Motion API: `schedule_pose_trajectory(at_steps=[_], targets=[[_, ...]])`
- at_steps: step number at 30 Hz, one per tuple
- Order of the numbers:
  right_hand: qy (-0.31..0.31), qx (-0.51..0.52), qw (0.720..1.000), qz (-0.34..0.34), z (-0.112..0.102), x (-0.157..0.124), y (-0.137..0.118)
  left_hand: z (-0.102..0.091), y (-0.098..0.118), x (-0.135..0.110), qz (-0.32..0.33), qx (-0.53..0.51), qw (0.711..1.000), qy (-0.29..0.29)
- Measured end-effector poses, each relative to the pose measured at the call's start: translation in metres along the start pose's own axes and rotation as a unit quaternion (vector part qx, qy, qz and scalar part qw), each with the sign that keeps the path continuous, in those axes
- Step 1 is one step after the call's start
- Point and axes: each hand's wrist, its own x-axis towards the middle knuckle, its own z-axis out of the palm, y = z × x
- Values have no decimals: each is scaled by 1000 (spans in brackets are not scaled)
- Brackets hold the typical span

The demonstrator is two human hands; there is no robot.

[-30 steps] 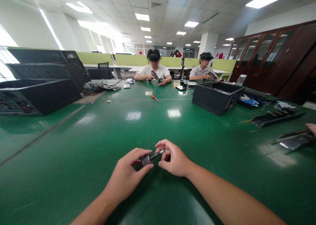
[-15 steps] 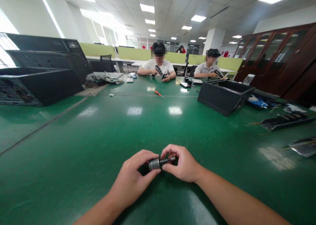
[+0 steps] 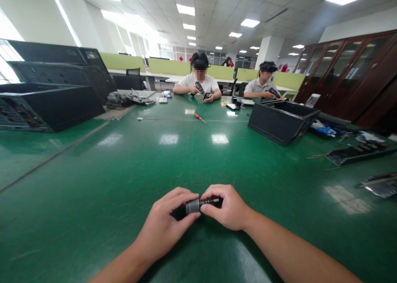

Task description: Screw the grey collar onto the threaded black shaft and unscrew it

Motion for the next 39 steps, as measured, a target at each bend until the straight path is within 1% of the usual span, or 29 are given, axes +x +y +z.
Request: schedule_pose_trajectory(at_steps=[6, 16, 34, 39], targets=[[2, -40, 999, -24, 1, 0, 0, -1, 0, 0, 2, 7, 1000, -16], [-9, -70, 997, -17, 0, 1, -2, -2, 0, 2, -6, 24, 999, -19], [3, -52, 998, -18, -2, 0, -1, -3, -3, -1, -5, 31, 999, -4], [19, -53, 998, -16, 1, -1, -1, -2, -4, 0, -7, 28, 1000, 10]])
